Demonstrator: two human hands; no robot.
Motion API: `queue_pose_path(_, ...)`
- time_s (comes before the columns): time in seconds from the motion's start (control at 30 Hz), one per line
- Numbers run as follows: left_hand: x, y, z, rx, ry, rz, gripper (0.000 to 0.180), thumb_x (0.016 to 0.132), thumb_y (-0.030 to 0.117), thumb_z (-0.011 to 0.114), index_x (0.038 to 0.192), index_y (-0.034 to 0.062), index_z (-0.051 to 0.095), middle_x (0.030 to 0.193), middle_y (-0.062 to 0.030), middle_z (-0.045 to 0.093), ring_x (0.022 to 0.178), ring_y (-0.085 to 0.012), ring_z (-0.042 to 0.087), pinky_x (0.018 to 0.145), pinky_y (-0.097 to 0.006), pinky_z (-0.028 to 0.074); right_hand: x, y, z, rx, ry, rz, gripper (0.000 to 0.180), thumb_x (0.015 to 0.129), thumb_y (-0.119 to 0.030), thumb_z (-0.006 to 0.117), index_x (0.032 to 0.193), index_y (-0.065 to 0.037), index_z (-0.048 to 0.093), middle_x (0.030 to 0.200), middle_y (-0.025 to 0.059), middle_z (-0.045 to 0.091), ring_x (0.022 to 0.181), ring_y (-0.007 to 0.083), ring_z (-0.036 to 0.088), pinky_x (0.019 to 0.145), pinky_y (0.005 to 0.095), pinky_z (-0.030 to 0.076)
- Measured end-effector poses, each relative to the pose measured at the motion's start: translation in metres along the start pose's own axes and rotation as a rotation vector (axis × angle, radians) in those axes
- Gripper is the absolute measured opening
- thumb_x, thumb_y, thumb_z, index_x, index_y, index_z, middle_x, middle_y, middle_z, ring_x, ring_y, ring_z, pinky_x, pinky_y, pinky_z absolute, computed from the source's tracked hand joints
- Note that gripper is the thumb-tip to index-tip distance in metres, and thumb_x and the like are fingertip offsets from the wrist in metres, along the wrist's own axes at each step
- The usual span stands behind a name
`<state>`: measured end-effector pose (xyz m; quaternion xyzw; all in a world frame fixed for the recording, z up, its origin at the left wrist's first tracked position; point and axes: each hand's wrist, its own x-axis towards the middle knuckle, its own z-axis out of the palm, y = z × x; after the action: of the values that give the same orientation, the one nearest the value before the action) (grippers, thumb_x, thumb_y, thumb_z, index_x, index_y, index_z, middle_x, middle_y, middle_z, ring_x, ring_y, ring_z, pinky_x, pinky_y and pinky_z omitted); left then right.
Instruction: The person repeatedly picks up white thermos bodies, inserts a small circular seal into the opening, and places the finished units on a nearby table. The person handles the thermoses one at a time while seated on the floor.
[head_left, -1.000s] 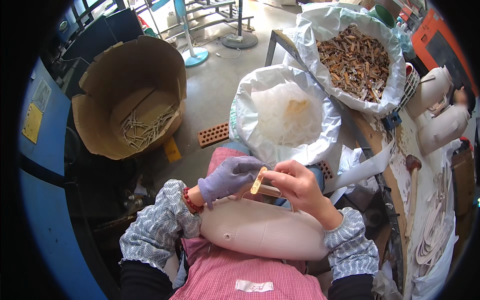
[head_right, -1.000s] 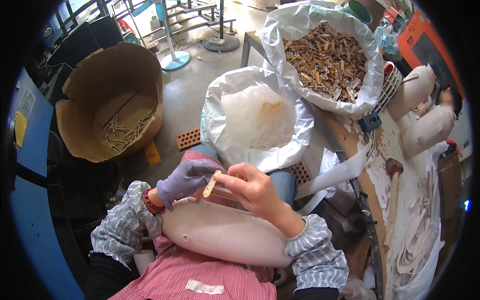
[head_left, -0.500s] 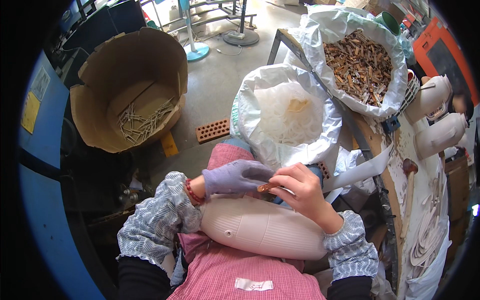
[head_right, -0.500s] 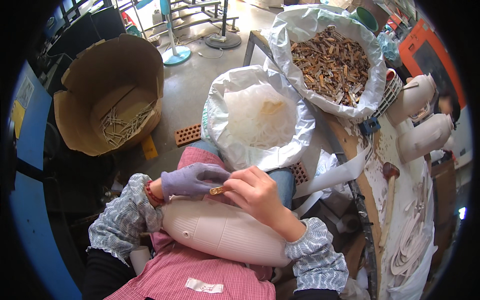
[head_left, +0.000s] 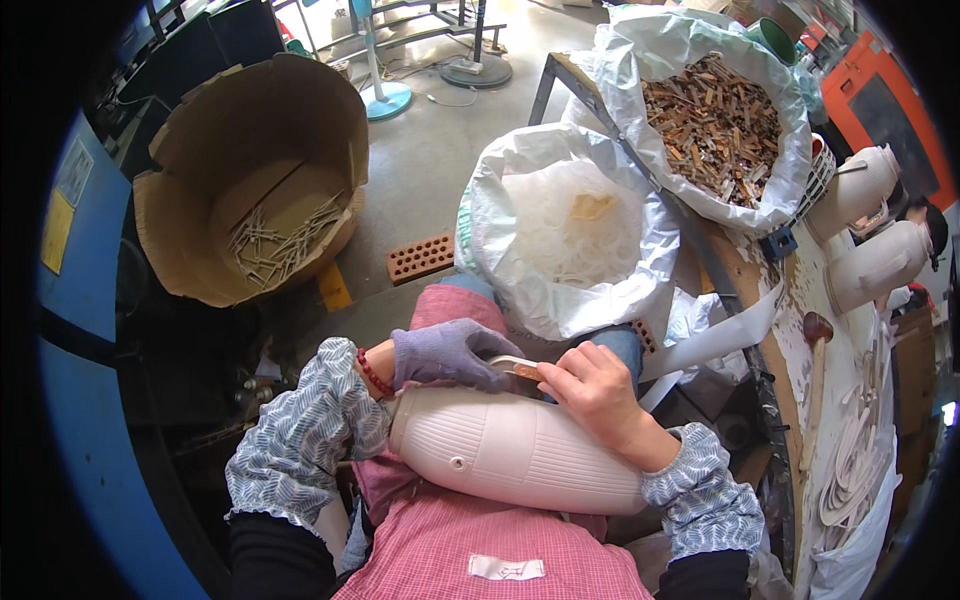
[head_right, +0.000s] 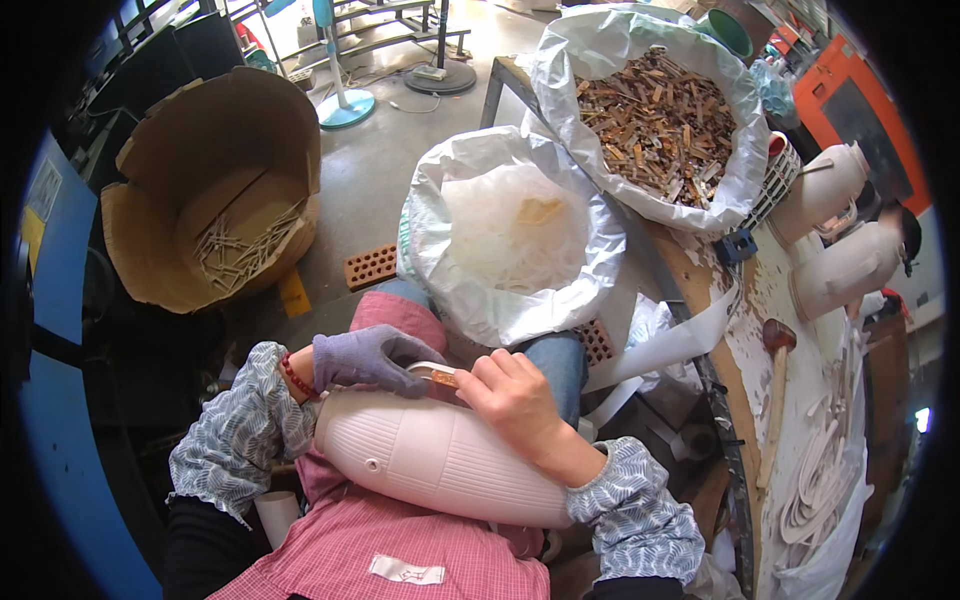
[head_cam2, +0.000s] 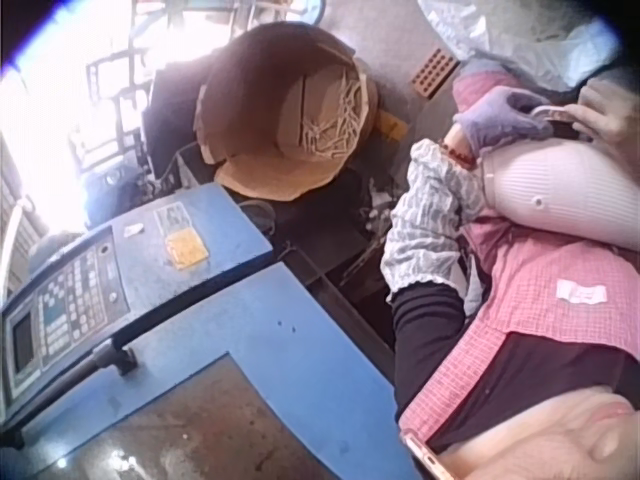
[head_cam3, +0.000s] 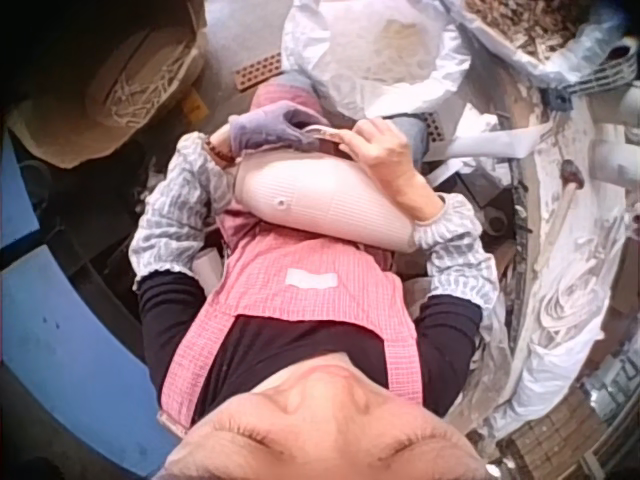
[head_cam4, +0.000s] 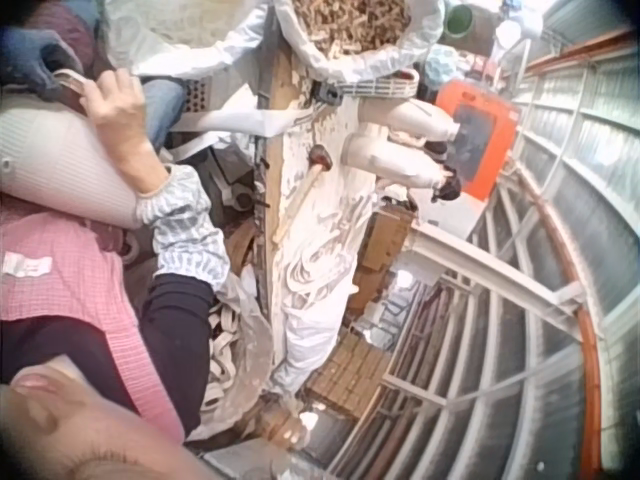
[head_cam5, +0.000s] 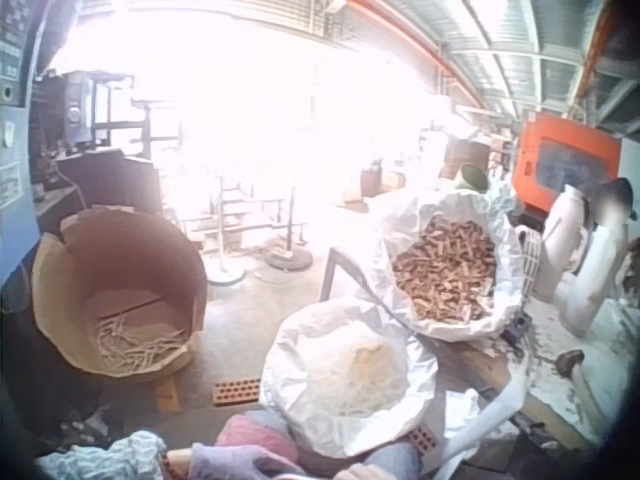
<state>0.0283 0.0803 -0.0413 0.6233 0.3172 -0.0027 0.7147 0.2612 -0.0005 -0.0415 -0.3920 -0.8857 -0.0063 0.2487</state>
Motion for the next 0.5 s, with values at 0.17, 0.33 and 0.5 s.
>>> queue_pose_path(0.17,0.004,0.001,0.0,0.04,0.036,-0.077,0.045,0.085,0.028,0.071,0.121,0.0022,0.062,0.104,-0.0067,0.067,0.094,-0.0123,0.059,0.083,-0.027,0.048,0.0,0.004,0.003,-0.029,-0.023,0.003,0.026,0.066,-0.016,0.076,0.09,-0.01,0.067,0.074,0.0017,0.054,0.07,0.0192,0.055,0.059,0.0322,0.045)
queue_pose_path(0.33,0.022,-0.009,0.011,0.055,0.12,-0.062,0.036,0.087,0.034,0.07,0.103,0.0019,0.067,0.079,-0.0021,0.064,0.068,-0.0078,0.055,0.061,-0.026,0.047,0.013,0.037,-0.004,0.068,-0.022,0.004,0.017,0.072,-0.021,0.07,0.081,-0.01,0.061,0.073,0.0065,0.054,0.071,0.0233,0.056,0.063,0.0347,0.048)
queue_pose_path(0.5,-0.001,0.026,0.022,0.042,0.124,0.017,0.041,0.082,0.03,0.075,0.108,-0.0004,0.065,0.095,-0.0098,0.068,0.088,-0.016,0.064,0.081,-0.03,0.051,0.084,0.208,-0.051,-0.114,0.18,0.635,0.015,0.09,-0.019,0.063,0.093,-0.008,0.072,0.083,0.0117,0.068,0.074,0.0231,0.065,0.065,0.0323,0.05)
